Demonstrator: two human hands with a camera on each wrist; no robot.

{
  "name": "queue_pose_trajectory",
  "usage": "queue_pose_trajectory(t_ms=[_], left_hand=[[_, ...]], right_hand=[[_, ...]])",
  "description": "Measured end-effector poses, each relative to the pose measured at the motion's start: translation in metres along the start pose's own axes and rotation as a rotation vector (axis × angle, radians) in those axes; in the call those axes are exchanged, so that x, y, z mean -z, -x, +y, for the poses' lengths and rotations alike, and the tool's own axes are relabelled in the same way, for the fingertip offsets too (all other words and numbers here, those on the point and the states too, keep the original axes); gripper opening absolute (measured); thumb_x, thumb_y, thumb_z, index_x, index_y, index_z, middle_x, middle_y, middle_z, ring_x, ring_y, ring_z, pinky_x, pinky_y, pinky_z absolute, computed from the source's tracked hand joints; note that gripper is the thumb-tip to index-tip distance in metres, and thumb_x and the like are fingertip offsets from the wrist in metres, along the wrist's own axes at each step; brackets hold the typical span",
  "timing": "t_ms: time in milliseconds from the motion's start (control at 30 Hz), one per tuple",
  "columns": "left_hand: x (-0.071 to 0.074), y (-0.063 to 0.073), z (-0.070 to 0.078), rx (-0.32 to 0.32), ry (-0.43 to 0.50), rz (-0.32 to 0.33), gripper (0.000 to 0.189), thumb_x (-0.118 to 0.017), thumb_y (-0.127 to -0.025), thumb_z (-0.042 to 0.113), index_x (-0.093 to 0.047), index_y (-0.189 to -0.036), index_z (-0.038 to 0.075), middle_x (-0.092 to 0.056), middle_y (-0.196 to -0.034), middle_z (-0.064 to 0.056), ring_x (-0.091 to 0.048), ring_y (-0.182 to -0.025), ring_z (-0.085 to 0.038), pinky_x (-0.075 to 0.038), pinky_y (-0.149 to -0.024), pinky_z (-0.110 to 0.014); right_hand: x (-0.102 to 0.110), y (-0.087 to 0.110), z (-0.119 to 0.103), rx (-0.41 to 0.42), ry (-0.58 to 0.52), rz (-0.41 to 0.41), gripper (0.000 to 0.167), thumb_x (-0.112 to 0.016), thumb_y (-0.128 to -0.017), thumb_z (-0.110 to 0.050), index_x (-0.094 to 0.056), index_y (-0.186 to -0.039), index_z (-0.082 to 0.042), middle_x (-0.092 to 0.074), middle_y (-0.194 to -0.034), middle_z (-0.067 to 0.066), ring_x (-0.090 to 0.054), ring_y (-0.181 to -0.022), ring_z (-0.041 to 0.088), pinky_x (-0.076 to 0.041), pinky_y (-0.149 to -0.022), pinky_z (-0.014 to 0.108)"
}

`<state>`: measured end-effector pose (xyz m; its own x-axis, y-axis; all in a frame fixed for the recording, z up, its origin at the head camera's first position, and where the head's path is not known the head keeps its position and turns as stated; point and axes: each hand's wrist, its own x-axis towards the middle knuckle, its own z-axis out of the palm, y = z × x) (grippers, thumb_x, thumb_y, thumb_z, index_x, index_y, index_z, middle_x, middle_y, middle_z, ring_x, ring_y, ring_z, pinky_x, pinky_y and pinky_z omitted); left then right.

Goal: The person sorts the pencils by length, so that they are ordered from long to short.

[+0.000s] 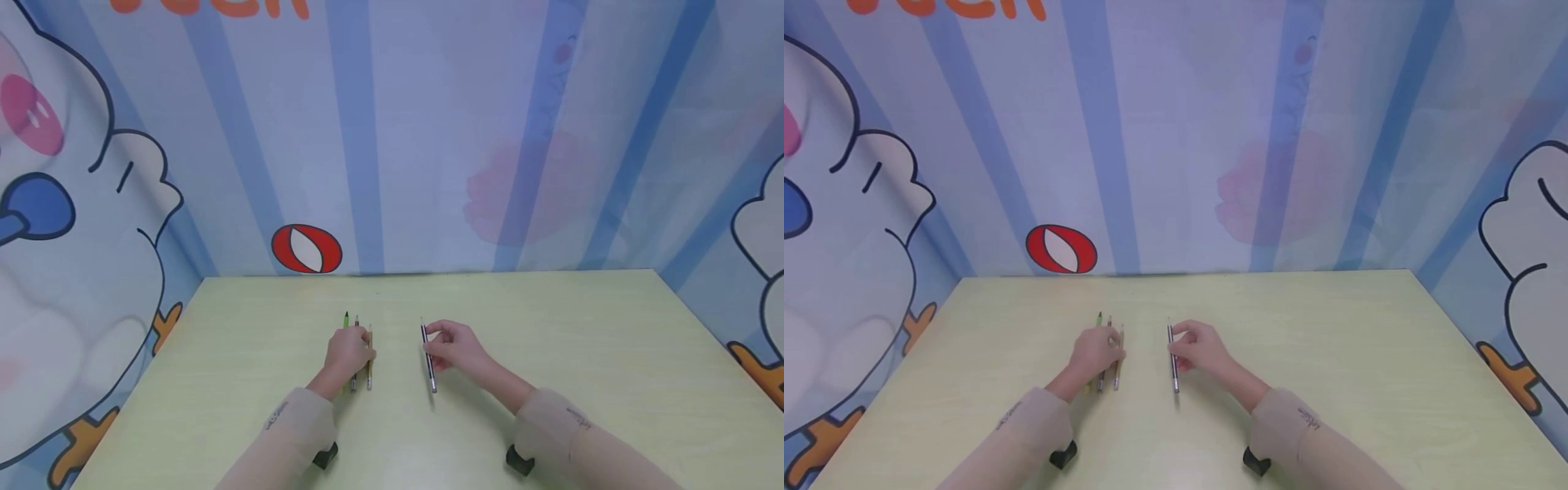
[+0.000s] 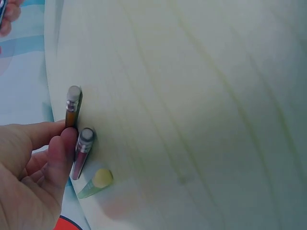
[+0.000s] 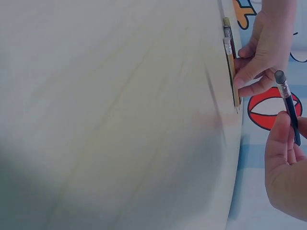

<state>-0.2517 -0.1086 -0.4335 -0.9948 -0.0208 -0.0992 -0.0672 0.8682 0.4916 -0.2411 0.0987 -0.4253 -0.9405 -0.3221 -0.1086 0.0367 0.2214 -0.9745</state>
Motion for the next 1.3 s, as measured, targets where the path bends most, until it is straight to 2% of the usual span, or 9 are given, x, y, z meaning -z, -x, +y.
queue_pose_trajectory(t_ms=[300,567,933,1300], left_hand=[[0.002,0.001,0.001,-0.002,-0.009,0.001,0.018,-0.068,-0.073,0.012,-0.063,-0.090,0.007,-0.062,-0.083,-0.005,-0.050,-0.058,-0.012,-0.039,-0.047,-0.019],[0.003,0.000,0.002,-0.001,-0.030,0.000,0.017,-0.068,-0.074,0.014,-0.063,-0.089,0.007,-0.060,-0.078,-0.004,-0.049,-0.058,-0.013,-0.038,-0.048,-0.020],[0.003,0.000,0.002,0.002,-0.032,-0.006,0.017,-0.068,-0.074,0.016,-0.062,-0.089,0.008,-0.061,-0.085,-0.005,-0.049,-0.062,-0.014,-0.038,-0.051,-0.021],[0.000,-0.001,0.000,-0.011,-0.037,-0.001,0.019,-0.068,-0.075,0.016,-0.063,-0.090,0.007,-0.061,-0.081,-0.005,-0.050,-0.062,-0.014,-0.038,-0.051,-0.021]], right_hand=[[-0.028,-0.028,-0.002,-0.020,0.126,0.046,0.027,-0.061,-0.079,-0.004,-0.056,-0.105,0.002,-0.059,-0.067,0.005,-0.053,-0.048,0.009,-0.050,-0.050,0.027],[-0.044,-0.046,0.004,-0.043,0.153,0.062,0.027,-0.061,-0.079,-0.005,-0.056,-0.105,-0.001,-0.061,-0.069,0.008,-0.053,-0.046,0.010,-0.049,-0.047,0.026],[-0.058,-0.055,0.006,-0.088,0.157,0.059,0.029,-0.060,-0.079,-0.006,-0.053,-0.107,-0.002,-0.057,-0.066,0.006,-0.051,-0.047,0.011,-0.046,-0.045,0.023],[-0.066,-0.057,0.008,-0.072,0.247,0.082,0.026,-0.061,-0.078,-0.006,-0.053,-0.102,-0.001,-0.057,-0.057,0.004,-0.051,-0.042,0.011,-0.044,-0.042,0.021]])
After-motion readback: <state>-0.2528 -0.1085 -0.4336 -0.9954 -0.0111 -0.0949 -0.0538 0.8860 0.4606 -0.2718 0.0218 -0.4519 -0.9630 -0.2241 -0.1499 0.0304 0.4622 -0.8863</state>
